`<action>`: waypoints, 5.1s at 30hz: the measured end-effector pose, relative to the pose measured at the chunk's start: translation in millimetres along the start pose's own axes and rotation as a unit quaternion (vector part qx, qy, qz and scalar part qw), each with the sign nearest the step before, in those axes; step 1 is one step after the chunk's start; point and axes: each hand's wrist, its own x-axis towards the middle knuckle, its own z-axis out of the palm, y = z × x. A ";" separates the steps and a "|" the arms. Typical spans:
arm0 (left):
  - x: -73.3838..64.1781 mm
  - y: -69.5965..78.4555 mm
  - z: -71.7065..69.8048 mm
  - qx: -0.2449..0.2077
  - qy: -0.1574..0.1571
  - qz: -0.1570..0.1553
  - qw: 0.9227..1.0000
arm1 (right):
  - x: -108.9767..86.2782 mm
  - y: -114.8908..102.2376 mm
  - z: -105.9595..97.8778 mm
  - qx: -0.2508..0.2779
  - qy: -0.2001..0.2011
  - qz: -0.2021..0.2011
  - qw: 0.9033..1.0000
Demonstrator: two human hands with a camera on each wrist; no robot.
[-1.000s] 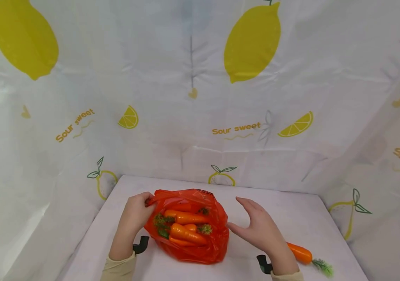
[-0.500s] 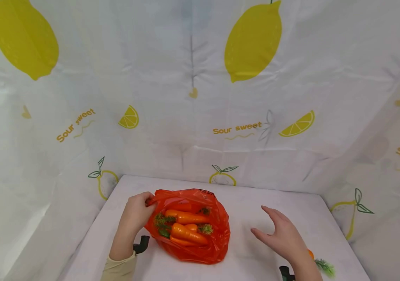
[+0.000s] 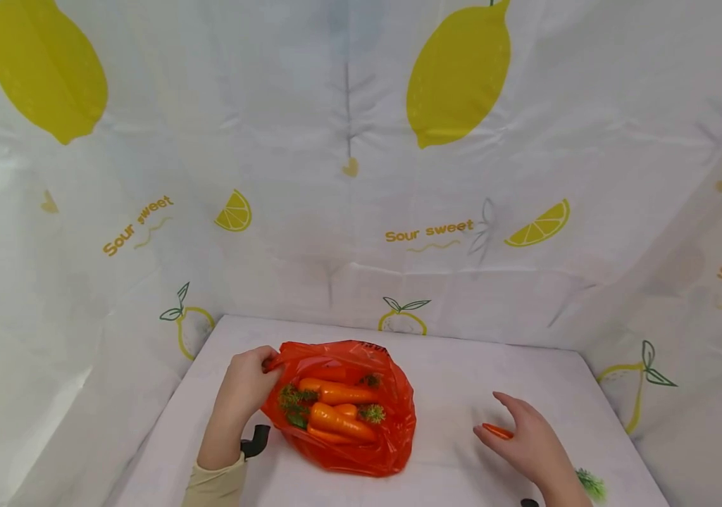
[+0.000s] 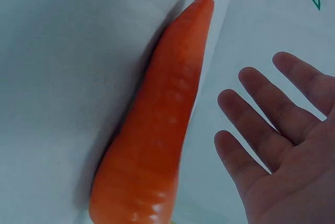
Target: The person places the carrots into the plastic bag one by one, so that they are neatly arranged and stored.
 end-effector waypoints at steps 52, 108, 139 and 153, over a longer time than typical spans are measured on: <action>1.0 1.4 -2.9 -0.006 -0.004 -0.009 1.000 | 11.1 21.1 32.8 -0.058 -0.071 0.044 0.995; -0.2 3.6 -5.1 -0.004 -0.010 -0.009 1.000 | 23.6 -115.9 -2.5 -0.057 0.054 -0.109 0.991; 1.0 1.3 -3.3 -0.009 -0.005 -0.003 1.000 | 39.4 -219.7 36.7 -0.037 0.032 -0.225 0.973; 0.3 2.6 -4.5 -0.008 -0.011 -0.006 1.000 | 38.2 -239.5 55.4 -0.035 0.025 -0.281 0.959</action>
